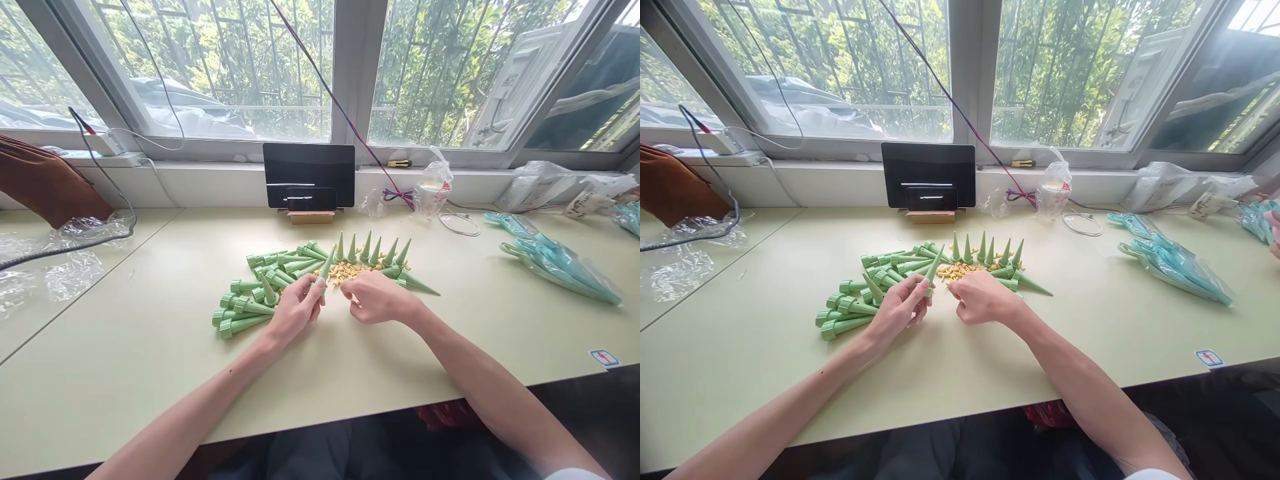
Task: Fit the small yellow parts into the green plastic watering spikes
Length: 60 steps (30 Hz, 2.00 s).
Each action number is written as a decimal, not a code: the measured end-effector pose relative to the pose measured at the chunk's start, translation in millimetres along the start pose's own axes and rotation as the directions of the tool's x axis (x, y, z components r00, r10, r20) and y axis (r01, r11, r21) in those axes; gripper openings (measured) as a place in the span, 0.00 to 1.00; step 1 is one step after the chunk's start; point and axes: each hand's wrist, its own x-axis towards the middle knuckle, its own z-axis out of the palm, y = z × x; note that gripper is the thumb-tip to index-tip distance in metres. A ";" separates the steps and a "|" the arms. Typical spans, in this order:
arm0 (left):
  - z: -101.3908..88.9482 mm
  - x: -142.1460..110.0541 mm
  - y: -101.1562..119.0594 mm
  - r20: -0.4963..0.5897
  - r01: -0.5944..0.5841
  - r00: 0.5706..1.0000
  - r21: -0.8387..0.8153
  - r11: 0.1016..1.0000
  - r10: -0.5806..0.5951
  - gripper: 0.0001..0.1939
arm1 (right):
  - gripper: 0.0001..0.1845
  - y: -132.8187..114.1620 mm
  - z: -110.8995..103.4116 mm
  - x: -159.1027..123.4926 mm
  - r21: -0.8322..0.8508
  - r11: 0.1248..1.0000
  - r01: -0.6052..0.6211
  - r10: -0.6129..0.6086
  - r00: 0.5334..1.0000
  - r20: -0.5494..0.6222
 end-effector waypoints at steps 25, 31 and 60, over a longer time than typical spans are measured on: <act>0.1 0.8 -2.6 0.012 0.012 1.000 -0.001 1.000 -0.012 0.18 | 0.06 1.1 6.6 3.2 -0.099 0.985 -0.139 0.140 0.990 0.013; 0.2 0.9 -3.2 0.006 0.007 1.000 -0.002 1.000 -0.007 0.19 | 0.05 1.9 4.0 0.7 -0.104 0.986 -0.129 0.131 0.991 0.014; 0.2 2.3 -6.2 0.038 0.024 0.999 -0.018 1.000 -0.024 0.19 | 0.08 -6.0 6.1 4.5 0.049 0.996 -0.068 0.071 0.994 -0.077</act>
